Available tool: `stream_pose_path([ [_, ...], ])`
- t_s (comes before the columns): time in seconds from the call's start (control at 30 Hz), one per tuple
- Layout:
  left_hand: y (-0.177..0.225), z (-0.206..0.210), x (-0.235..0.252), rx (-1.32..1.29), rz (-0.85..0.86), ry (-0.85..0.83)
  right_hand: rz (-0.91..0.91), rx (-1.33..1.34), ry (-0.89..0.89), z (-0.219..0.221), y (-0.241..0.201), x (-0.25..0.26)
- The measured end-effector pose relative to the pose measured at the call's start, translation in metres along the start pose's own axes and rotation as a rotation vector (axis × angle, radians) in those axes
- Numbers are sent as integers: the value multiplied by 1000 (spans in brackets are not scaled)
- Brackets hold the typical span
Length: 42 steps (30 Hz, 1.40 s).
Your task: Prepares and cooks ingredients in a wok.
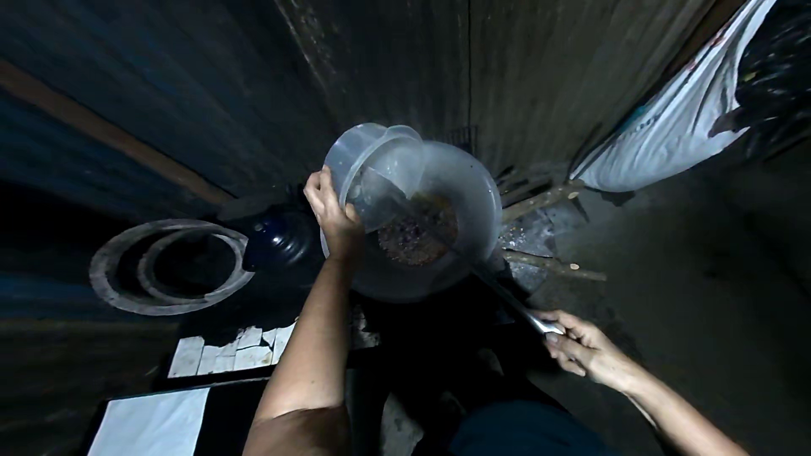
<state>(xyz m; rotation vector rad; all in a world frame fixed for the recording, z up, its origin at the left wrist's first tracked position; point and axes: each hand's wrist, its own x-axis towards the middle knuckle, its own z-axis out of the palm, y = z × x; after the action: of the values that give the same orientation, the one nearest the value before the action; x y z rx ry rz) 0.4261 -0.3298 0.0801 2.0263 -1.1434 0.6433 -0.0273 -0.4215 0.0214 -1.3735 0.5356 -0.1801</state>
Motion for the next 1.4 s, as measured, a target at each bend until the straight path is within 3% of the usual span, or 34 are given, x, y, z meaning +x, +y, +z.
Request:
stream_pose_path([
  [0.23, -5, -1, 1, 12, -5, -2, -21, -24, 88, 5, 9, 1],
  [0.5, 0, -3, 4, 34, 29, -58, -338, -830, 280, -17, -1, 15],
  [0.6, -3, -14, 8, 107, 112, -77, -343, -1002, 266, -23, -10, 5],
  [0.73, -19, -29, 9, 220, 148, 55, -329, -1128, 282, -44, -15, -25],
  [0.87, -13, -39, -11, 162, 238, -271, -264, -1080, 305, -47, 6, -36],
  [0.93, -11, -44, -13, 147, 230, -267, -250, -1122, 297, -45, 2, -39],
  [1.07, -1, -49, -16, 148, 35, -187, -178, -1256, 200, -45, -68, -60],
  [1.2, -14, -60, -28, 49, -302, -158, 81, -1446, 61, -29, -139, -62],
  [1.3, -20, -91, -53, -147, -591, -149, 56, -1590, 113, -1, -117, -14],
  [1.4, -41, -115, -77, -400, -836, -26, 63, -1523, 130, 11, -88, 36],
])
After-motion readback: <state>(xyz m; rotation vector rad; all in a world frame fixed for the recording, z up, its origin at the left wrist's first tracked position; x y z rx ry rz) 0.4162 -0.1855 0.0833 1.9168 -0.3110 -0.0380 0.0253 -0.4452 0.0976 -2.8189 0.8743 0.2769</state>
